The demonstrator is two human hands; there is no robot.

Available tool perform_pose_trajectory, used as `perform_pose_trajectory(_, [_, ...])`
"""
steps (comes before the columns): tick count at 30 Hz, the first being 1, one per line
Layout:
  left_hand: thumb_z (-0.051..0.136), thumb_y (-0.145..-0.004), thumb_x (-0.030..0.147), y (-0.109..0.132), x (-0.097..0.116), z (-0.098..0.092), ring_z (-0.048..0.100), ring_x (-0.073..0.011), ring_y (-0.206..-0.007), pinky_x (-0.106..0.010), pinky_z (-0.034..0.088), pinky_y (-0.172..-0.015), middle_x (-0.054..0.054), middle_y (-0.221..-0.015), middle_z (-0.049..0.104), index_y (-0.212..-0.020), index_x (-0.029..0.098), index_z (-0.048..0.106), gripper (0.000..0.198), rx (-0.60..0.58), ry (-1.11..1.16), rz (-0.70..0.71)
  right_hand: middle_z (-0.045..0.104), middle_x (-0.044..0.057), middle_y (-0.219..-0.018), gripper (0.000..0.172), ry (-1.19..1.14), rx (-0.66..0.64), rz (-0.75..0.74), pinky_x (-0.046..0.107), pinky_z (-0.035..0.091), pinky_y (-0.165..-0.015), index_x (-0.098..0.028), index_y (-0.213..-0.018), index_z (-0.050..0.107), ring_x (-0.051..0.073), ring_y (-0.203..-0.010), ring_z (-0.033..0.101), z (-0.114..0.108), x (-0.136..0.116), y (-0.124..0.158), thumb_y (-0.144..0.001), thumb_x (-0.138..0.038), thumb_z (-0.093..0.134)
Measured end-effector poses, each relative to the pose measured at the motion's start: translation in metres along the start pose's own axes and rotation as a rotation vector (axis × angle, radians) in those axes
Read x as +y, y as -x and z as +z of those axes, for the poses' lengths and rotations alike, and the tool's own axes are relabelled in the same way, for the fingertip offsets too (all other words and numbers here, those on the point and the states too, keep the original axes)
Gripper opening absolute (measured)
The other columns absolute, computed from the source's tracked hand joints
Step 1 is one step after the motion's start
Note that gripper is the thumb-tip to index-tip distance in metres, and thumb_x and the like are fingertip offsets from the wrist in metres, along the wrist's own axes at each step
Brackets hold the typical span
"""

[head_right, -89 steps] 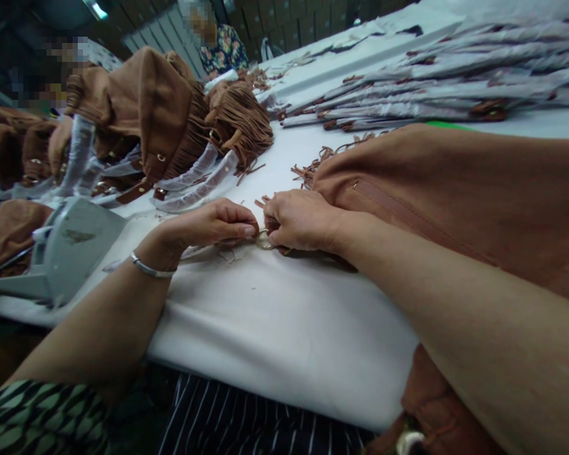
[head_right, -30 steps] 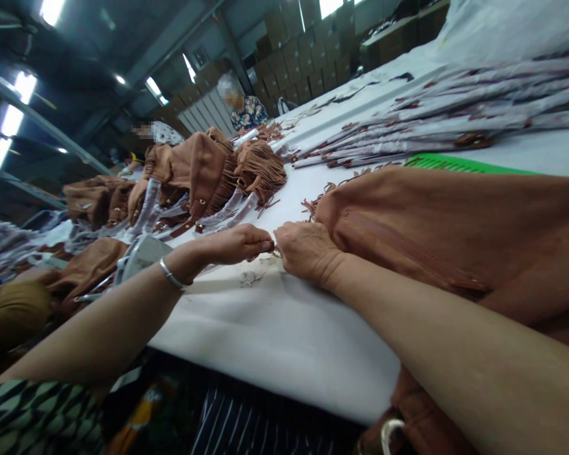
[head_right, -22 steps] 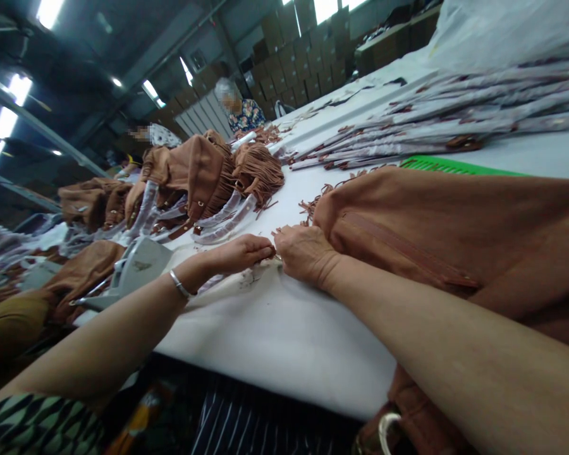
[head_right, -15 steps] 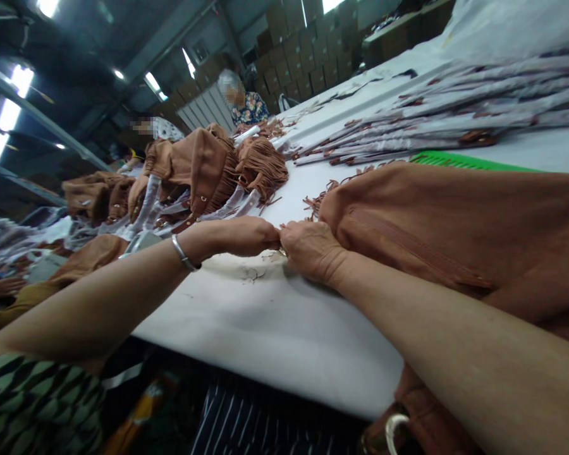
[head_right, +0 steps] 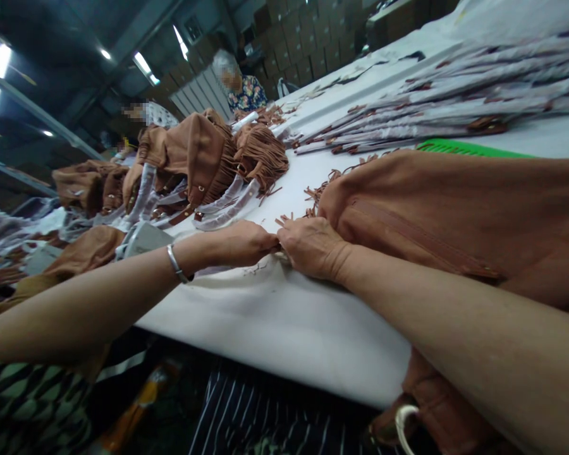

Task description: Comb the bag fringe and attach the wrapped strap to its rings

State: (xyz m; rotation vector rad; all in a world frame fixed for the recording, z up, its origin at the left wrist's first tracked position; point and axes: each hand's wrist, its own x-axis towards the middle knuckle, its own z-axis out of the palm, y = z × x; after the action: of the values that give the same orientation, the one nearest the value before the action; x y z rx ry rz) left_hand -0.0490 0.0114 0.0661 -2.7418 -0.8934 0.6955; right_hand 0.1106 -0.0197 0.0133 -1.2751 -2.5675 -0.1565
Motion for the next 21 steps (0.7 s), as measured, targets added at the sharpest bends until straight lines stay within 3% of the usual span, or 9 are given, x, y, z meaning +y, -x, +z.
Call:
perform_pose_trajectory(6, [0.045,-0.081,0.017,-0.002,0.001,0.004,0.06,-0.0181,-0.071,-0.025,0.032,-0.056,-0.008,-0.082,0.066,-0.092,0.016,0.064,0.022,0.023,0.075,0.003,0.063,0.011,-0.093,0.02,-0.019,-0.07,0.046,0.031,0.039,-0.068,-0.011,-0.091,0.059,0.024,-0.085,0.059,-0.006,-0.001,0.005,-0.083,-0.016,0.041])
perform_pose_trajectory(13, [0.036,-0.09,0.031,-0.012,-0.005,0.028,0.061,-0.0177,-0.075,-0.024,0.037,-0.06,-0.009,-0.086,0.066,-0.091,0.014,0.061,0.03,0.059,0.214,-0.014,0.064,0.009,-0.088,0.021,-0.014,-0.072,0.094,0.032,0.038,-0.06,-0.014,-0.087,0.06,0.026,-0.08,0.061,-0.004,0.001,0.001,-0.082,-0.021,0.041])
perform_pose_trajectory(18, [0.032,-0.091,0.035,-0.014,-0.002,0.032,0.061,-0.0209,-0.07,-0.026,0.039,-0.059,-0.01,-0.083,0.065,-0.106,0.015,0.053,0.033,0.068,0.215,-0.047,0.065,0.009,-0.09,0.022,-0.009,-0.061,0.095,0.032,0.038,-0.06,-0.015,-0.089,0.06,0.027,-0.082,0.062,-0.004,0.003,0.001,-0.083,-0.024,0.041])
perform_pose_trajectory(21, [0.032,-0.091,0.04,-0.014,-0.003,0.033,0.06,-0.0208,-0.073,-0.027,0.041,-0.062,-0.009,-0.087,0.064,-0.104,0.016,0.053,0.035,0.047,0.305,-0.054,0.065,0.009,-0.09,0.022,-0.007,-0.084,0.108,0.032,0.039,-0.061,-0.016,-0.087,0.06,0.026,-0.082,0.062,-0.007,0.003,0.002,-0.085,-0.027,0.041])
